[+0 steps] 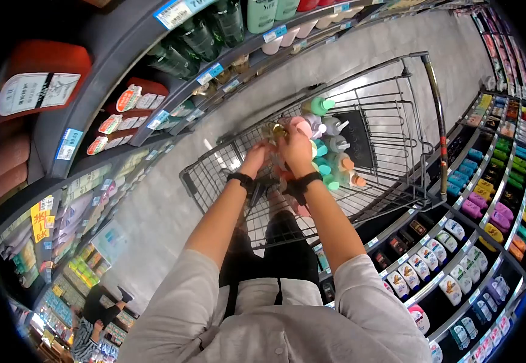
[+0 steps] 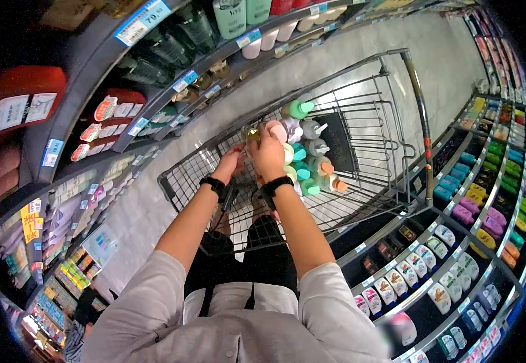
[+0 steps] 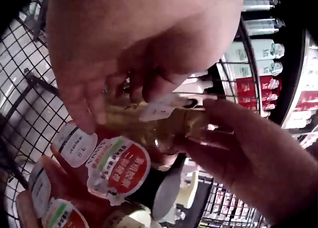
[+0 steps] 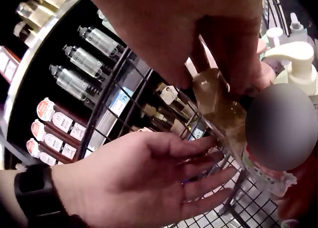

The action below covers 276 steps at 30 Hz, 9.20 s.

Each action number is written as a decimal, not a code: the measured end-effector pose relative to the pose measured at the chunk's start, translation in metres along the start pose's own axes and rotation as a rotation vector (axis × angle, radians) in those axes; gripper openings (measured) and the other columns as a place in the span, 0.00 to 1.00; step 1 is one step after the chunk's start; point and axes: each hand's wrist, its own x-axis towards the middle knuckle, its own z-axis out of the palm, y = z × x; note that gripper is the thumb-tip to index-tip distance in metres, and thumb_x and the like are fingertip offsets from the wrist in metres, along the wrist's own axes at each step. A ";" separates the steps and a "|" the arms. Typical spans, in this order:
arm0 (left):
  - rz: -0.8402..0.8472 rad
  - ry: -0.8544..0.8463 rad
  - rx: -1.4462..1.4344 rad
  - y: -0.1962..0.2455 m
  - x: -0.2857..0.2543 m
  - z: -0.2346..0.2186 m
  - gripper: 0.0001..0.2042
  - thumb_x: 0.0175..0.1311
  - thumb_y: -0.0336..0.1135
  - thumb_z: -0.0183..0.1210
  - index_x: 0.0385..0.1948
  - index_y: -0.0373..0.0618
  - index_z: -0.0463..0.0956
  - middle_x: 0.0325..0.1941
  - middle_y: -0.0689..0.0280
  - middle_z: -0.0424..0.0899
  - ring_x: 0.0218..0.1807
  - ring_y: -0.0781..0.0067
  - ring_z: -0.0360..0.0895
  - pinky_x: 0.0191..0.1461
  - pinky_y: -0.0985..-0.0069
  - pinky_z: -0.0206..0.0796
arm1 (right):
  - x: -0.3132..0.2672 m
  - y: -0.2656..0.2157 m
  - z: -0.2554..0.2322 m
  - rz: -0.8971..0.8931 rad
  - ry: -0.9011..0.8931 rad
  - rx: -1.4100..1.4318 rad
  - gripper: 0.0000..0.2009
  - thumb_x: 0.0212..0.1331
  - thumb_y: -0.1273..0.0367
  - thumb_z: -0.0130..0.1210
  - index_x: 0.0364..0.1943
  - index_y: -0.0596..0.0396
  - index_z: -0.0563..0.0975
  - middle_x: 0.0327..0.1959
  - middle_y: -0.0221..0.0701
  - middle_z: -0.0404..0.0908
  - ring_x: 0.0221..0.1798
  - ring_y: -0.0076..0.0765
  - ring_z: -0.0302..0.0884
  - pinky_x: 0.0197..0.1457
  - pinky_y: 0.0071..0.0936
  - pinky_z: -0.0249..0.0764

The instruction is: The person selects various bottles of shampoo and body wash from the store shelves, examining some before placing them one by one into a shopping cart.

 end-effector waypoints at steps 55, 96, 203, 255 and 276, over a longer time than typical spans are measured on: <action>0.929 0.202 -0.078 0.270 -0.297 0.023 0.25 0.69 0.42 0.43 0.67 0.50 0.54 0.67 0.63 0.62 0.60 0.69 0.70 0.55 0.73 0.65 | 0.104 -0.404 -0.298 -0.917 0.194 0.490 0.22 0.51 0.69 0.54 0.51 0.64 0.67 0.50 0.54 0.71 0.53 0.60 0.67 0.55 0.44 0.67; 0.256 -0.097 0.197 0.077 -0.015 0.239 0.27 0.67 0.54 0.47 0.62 0.49 0.61 0.58 0.65 0.70 0.53 0.69 0.72 0.48 0.69 0.71 | -0.036 0.014 -0.410 -0.096 0.020 0.049 0.19 0.40 0.66 0.65 0.36 0.61 0.75 0.29 0.45 0.78 0.33 0.49 0.78 0.35 0.38 0.72; 0.086 -0.237 -0.003 0.171 -0.063 0.283 0.30 0.64 0.66 0.40 0.52 0.49 0.69 0.44 0.67 0.78 0.38 0.79 0.77 0.41 0.78 0.73 | 0.072 0.017 -0.481 -0.588 -0.245 -0.024 0.20 0.40 0.66 0.69 0.39 0.57 0.77 0.36 0.35 0.80 0.36 0.43 0.80 0.37 0.30 0.76; 1.036 0.080 -0.369 0.359 -0.141 0.147 0.33 0.68 0.44 0.45 0.70 0.47 0.38 0.74 0.58 0.47 0.63 0.64 0.67 0.59 0.71 0.61 | 0.199 -0.306 -0.390 -1.134 0.211 0.028 0.22 0.52 0.75 0.52 0.55 0.55 0.69 0.58 0.48 0.67 0.47 0.55 0.74 0.46 0.42 0.74; 1.075 -0.125 -0.583 0.328 -0.139 0.159 0.30 0.70 0.56 0.36 0.67 0.48 0.49 0.71 0.56 0.55 0.64 0.55 0.66 0.59 0.64 0.64 | 0.157 -0.289 -0.461 -1.344 0.384 -0.302 0.14 0.44 0.62 0.65 0.35 0.47 0.75 0.30 0.28 0.76 0.33 0.37 0.78 0.29 0.29 0.71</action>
